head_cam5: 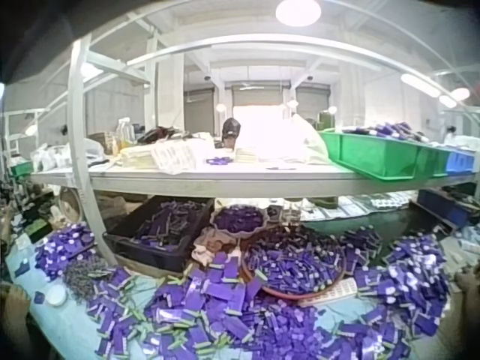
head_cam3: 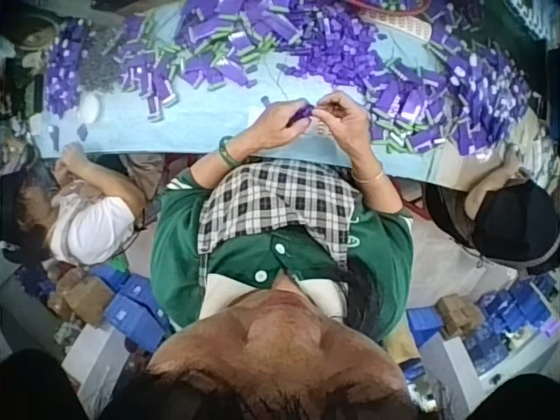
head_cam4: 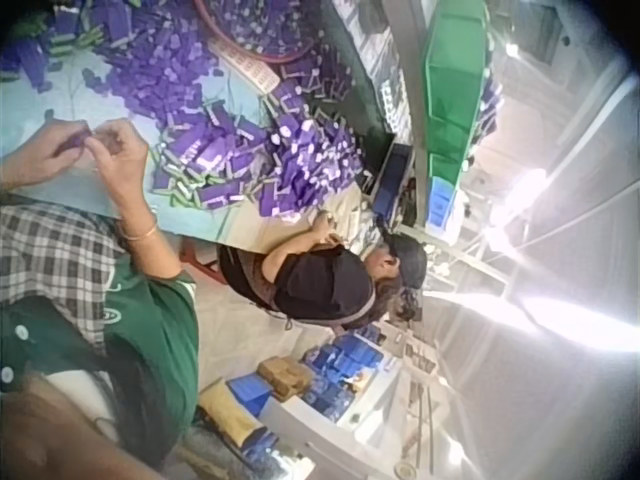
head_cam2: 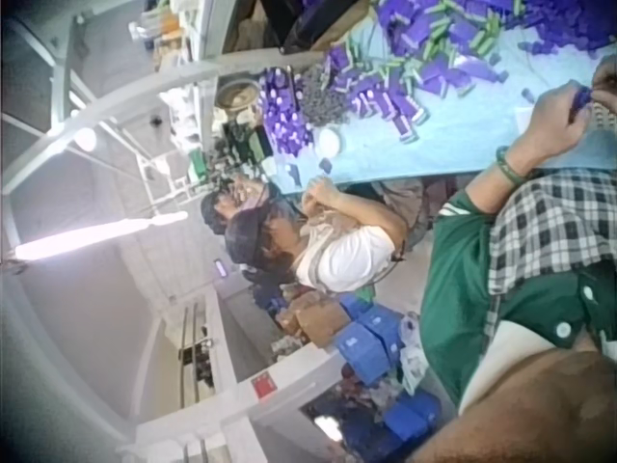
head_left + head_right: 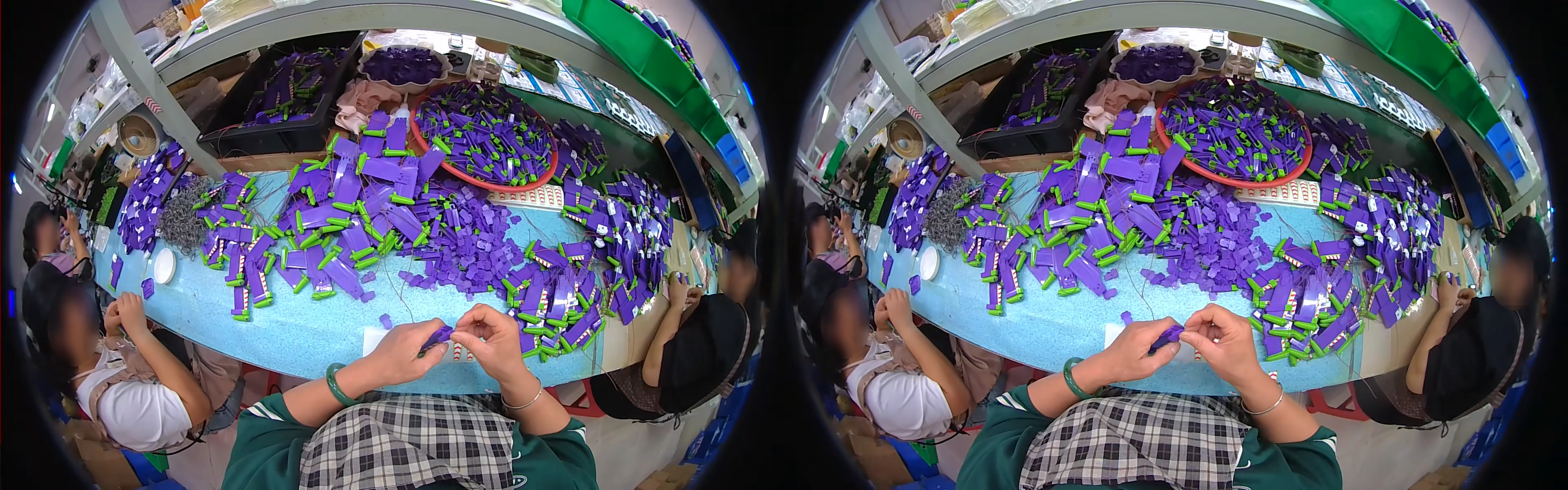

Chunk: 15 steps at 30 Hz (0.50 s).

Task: The person sits at a table in a workshop and assembles small purple and green plastic components. They pick up a purple piece, attach a green piece to it, and place the finished unit on the table. The process is repetitive, involving picking, aligning, and snapping parts together by hand.

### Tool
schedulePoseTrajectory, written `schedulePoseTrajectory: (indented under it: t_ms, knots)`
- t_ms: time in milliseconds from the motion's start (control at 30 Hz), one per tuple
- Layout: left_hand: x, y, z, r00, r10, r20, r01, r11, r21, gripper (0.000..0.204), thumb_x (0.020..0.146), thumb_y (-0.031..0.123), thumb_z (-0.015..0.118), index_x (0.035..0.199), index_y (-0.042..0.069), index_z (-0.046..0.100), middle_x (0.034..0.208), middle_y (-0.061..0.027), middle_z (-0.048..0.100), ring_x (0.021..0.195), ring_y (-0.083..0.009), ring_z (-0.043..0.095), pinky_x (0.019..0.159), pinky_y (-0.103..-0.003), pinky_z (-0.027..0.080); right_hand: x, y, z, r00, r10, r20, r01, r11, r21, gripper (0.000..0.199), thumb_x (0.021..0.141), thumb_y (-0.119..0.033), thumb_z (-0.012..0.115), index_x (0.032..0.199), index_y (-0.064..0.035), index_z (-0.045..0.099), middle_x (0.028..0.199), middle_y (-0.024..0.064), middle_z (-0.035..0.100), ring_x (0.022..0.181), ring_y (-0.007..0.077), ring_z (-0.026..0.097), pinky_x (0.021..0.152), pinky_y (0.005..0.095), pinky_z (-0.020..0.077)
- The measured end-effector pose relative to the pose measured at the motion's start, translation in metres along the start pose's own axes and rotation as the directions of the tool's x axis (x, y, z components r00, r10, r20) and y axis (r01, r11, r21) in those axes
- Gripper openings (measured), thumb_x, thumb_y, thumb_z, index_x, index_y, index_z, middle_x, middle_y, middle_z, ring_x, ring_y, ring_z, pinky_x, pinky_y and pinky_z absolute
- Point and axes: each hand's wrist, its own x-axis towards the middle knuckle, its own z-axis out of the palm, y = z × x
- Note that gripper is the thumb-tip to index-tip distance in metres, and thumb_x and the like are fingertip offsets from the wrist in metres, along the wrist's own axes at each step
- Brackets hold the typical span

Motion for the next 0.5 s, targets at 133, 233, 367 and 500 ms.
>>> schedulePoseTrajectory:
  t_ms: [133, 233, 367, 500]
  knots:
    - [0.0, -0.002, 0.003, 1.0, 0.01, 0.005, -0.01, 0.999, 0.032, 0.02, 0.088, 0.02, 0.056, 0.092, 0.001, 0.05, 0.073, -0.017, 0.054, 0.066, -0.0352, 0.054, 0.059, -0.042, 0.04, -0.003, -0.003, 0.001, 0.976, -0.205, 0.072, 0.217, 0.909, -0.356, 0.016, 0.074, 0.004, 0.073, 0.084, 0.0015, 0.061, 0.076, 0.0038, 0.06, 0.06, 0.006, 0.053, 0.051, 0.0202, 0.0432]
    - [0.001, -0.003, 0.006, 0.999, 0.042, -0.018, -0.041, 0.997, 0.064, 0.02, 0.09, 0.02, 0.054, 0.092, 0.001, 0.051, 0.073, -0.0178, 0.055, 0.067, -0.0361, 0.054, 0.06, -0.042, 0.041, -0.006, 0.003, -0.002, 0.998, -0.056, -0.04, 0.047, 0.982, -0.185, 0.017, 0.073, 0.004, 0.074, 0.083, 0.0007, 0.061, 0.075, 0.0042, 0.059, 0.059, 0.006, 0.052, 0.051, 0.02, 0.0432]
    - [0.003, -0.009, 0.011, 1.0, 0.003, -0.013, -0.002, 0.997, 0.083, 0.018, 0.092, 0.019, 0.051, 0.091, 0.001, 0.054, 0.07, -0.0163, 0.057, 0.064, -0.0355, 0.057, 0.058, -0.042, 0.043, -0.004, 0.005, 0.0, 0.994, -0.106, -0.035, 0.093, 0.961, -0.259, 0.013, 0.075, -0.002, 0.073, 0.08, -0.0012, 0.062, 0.071, 0.0043, 0.058, 0.053, 0.0078, 0.051, 0.047, 0.0223, 0.0399]
    - [0.001, -0.006, 0.014, 0.999, 0.032, -0.01, -0.031, 0.996, 0.083, 0.018, 0.092, 0.017, 0.05, 0.087, 0.002, 0.057, 0.065, -0.012, 0.061, 0.059, -0.0309, 0.061, 0.055, -0.038, 0.046, -0.001, 0.005, -0.005, 0.995, -0.073, 0.074, 0.089, 0.964, -0.25, 0.012, 0.078, -0.005, 0.071, 0.081, -0.0006, 0.061, 0.073, 0.0048, 0.057, 0.054, 0.0095, 0.052, 0.048, 0.0242, 0.0407]
